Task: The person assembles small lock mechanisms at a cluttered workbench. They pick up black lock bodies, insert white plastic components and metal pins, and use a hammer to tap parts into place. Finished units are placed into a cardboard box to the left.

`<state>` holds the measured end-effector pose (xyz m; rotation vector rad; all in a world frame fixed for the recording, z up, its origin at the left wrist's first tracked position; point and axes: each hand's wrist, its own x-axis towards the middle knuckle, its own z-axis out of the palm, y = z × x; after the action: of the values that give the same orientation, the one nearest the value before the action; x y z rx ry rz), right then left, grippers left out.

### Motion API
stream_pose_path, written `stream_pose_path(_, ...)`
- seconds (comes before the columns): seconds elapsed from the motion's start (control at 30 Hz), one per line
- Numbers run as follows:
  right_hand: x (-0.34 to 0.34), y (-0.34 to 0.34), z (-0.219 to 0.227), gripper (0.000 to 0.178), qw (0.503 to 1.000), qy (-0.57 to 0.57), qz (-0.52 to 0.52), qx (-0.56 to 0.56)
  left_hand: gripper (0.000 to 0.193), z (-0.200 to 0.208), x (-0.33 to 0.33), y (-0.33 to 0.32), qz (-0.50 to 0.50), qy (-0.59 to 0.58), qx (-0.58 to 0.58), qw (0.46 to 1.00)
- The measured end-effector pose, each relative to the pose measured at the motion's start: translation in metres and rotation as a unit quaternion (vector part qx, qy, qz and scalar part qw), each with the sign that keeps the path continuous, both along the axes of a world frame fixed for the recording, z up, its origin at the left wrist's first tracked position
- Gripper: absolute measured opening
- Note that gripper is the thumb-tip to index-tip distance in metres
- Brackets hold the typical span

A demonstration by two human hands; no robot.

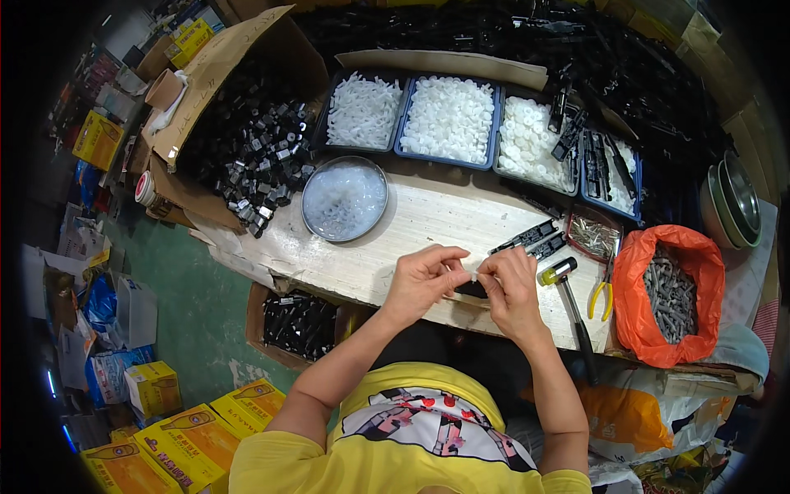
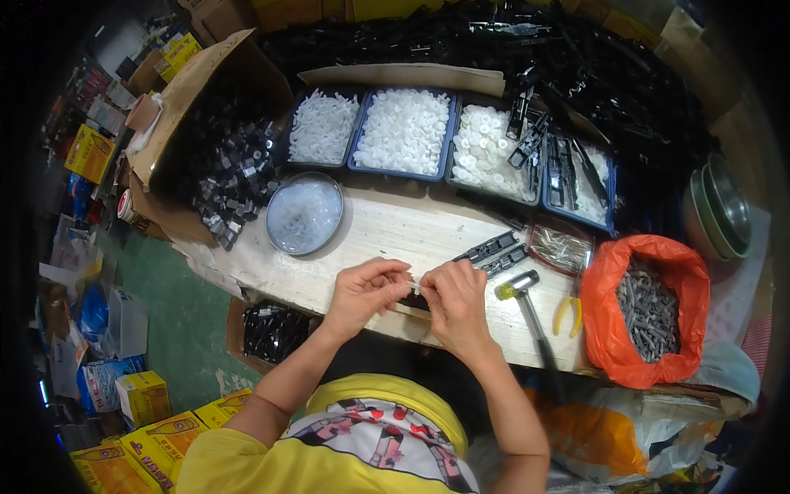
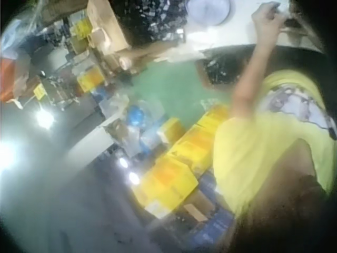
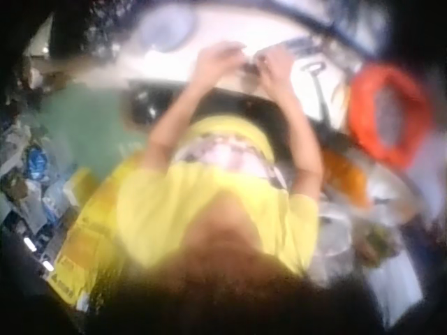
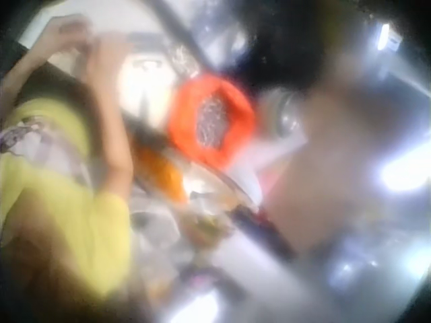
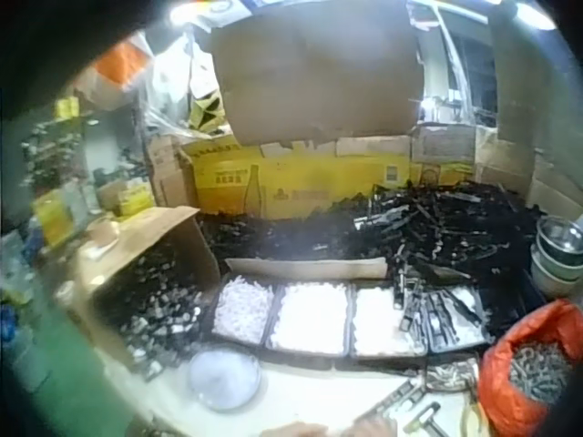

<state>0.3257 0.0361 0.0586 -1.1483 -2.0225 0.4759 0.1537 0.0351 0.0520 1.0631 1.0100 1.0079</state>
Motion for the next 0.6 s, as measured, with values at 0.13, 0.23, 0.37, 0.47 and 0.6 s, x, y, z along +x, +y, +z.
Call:
stream_pose_path(0.13, -0.001, -0.003, -0.014, 0.012, 0.998, -0.067, 0.015, 0.002, 0.019, -0.015, -0.008, 0.005, 0.023, 0.073, 0.047, 0.996)
stream_pose_path(0.23, -0.005, -0.004, -0.016, 0.012, 0.996, -0.088, 0.021, 0.001, 0.018, -0.017, -0.009, 0.005, 0.000, 0.109, 0.038, 0.993)
stream_pose_path(0.37, -0.011, -0.004, -0.020, 0.011, 0.990, -0.139, 0.022, 0.012, 0.019, -0.023, -0.009, 0.006, -0.012, 0.124, 0.031, 0.992)
stream_pose_path(0.47, -0.013, -0.004, -0.021, 0.012, 0.984, -0.177, 0.018, 0.022, 0.021, -0.022, -0.010, 0.009, -0.044, 0.165, 0.049, 0.984)
stream_pose_path(0.6, -0.007, -0.002, -0.018, 0.014, 0.988, -0.152, 0.025, 0.001, 0.018, -0.013, -0.002, 0.013, -0.085, 0.345, 0.184, 0.917)
